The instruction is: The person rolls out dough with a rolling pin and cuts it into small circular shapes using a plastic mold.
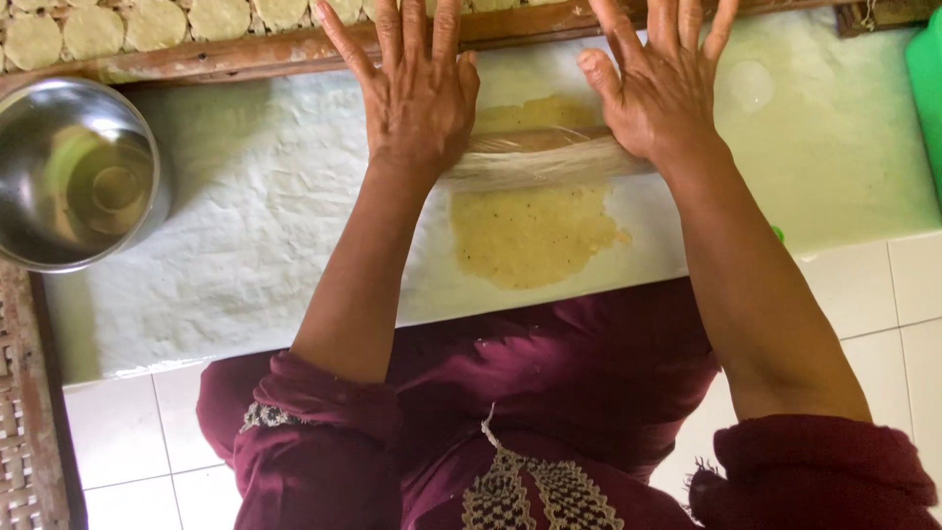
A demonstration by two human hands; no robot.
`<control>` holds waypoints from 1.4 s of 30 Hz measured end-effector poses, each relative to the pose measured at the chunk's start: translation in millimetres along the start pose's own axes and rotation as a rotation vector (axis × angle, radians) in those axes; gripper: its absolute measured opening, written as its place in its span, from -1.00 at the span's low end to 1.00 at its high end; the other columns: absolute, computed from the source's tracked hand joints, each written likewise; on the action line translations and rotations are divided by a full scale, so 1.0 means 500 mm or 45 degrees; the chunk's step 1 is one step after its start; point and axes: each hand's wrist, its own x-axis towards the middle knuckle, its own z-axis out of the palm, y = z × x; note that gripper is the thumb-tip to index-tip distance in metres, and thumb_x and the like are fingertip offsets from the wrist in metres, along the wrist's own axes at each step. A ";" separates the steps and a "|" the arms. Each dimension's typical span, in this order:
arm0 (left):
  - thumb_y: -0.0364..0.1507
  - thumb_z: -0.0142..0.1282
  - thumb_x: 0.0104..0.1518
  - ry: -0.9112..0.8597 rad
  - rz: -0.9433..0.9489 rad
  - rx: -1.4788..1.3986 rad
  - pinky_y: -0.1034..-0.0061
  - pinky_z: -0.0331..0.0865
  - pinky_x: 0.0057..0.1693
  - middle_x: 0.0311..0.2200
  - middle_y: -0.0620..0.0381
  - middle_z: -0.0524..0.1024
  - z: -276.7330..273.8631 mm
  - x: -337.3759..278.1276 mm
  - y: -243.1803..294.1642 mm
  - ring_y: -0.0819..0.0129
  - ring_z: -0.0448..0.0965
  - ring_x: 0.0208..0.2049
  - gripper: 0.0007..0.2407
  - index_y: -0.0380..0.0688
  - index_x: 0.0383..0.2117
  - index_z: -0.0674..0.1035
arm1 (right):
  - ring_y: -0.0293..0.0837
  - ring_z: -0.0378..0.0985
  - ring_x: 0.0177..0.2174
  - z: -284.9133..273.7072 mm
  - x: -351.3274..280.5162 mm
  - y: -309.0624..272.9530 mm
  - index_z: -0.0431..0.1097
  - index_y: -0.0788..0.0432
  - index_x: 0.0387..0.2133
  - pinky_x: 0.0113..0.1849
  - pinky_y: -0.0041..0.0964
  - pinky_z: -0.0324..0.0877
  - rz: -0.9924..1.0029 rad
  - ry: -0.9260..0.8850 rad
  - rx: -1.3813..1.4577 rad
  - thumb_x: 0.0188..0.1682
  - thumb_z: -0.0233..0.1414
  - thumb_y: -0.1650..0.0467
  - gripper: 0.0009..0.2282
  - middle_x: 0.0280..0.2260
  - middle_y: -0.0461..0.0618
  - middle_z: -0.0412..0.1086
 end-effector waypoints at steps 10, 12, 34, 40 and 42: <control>-0.06 -0.17 0.33 0.211 0.149 -0.105 -0.53 -0.51 0.30 0.47 -0.13 -0.07 0.069 -0.183 0.021 -0.02 -0.33 0.47 -0.39 -0.05 0.45 0.09 | 0.22 -0.08 0.39 0.045 -0.191 0.000 0.16 -0.03 0.39 0.28 0.43 -0.42 -0.257 0.191 0.068 0.23 -0.53 -0.06 -0.35 0.44 0.14 -0.04; -0.08 -0.18 0.38 0.176 0.150 -0.082 -0.46 -0.47 0.37 0.48 -0.10 -0.05 0.087 -0.229 0.033 0.03 -0.31 0.51 -0.40 -0.12 0.47 0.08 | 0.17 0.03 0.37 0.036 -0.238 -0.012 0.14 0.09 0.40 0.31 0.32 -0.32 -0.233 0.204 0.097 0.22 -0.56 -0.08 -0.29 0.41 0.13 0.06; -0.08 -0.26 0.36 0.122 0.272 -0.050 -0.19 -0.40 0.46 0.48 0.03 -0.03 0.101 -0.281 0.028 0.15 -0.05 0.48 -0.38 -0.11 0.48 0.01 | 0.17 -0.04 0.38 0.029 -0.309 -0.003 0.03 0.24 0.40 0.31 0.30 -0.30 -0.251 0.158 0.134 0.25 -0.48 0.01 -0.35 0.41 0.19 0.00; -0.06 -0.44 0.38 0.239 0.285 -0.037 -0.32 -0.45 0.36 0.41 0.01 0.09 0.121 -0.168 -0.008 0.10 -0.06 0.46 -0.46 -0.06 0.41 0.04 | 0.11 -0.05 0.39 0.046 -0.187 0.059 0.07 0.05 0.38 0.30 0.36 -0.43 -0.263 -0.109 0.194 0.26 -0.44 0.11 -0.48 0.38 0.03 0.06; -0.02 -0.36 0.39 0.264 0.355 -0.043 -0.37 -0.43 0.34 0.30 -0.06 0.25 0.099 -0.177 -0.012 0.06 0.04 0.42 -0.44 -0.06 0.41 0.08 | 0.14 0.01 0.35 0.036 -0.193 0.065 0.09 0.00 0.37 0.26 0.37 -0.51 -0.378 -0.107 0.164 0.21 -0.26 0.07 -0.48 0.38 0.07 0.08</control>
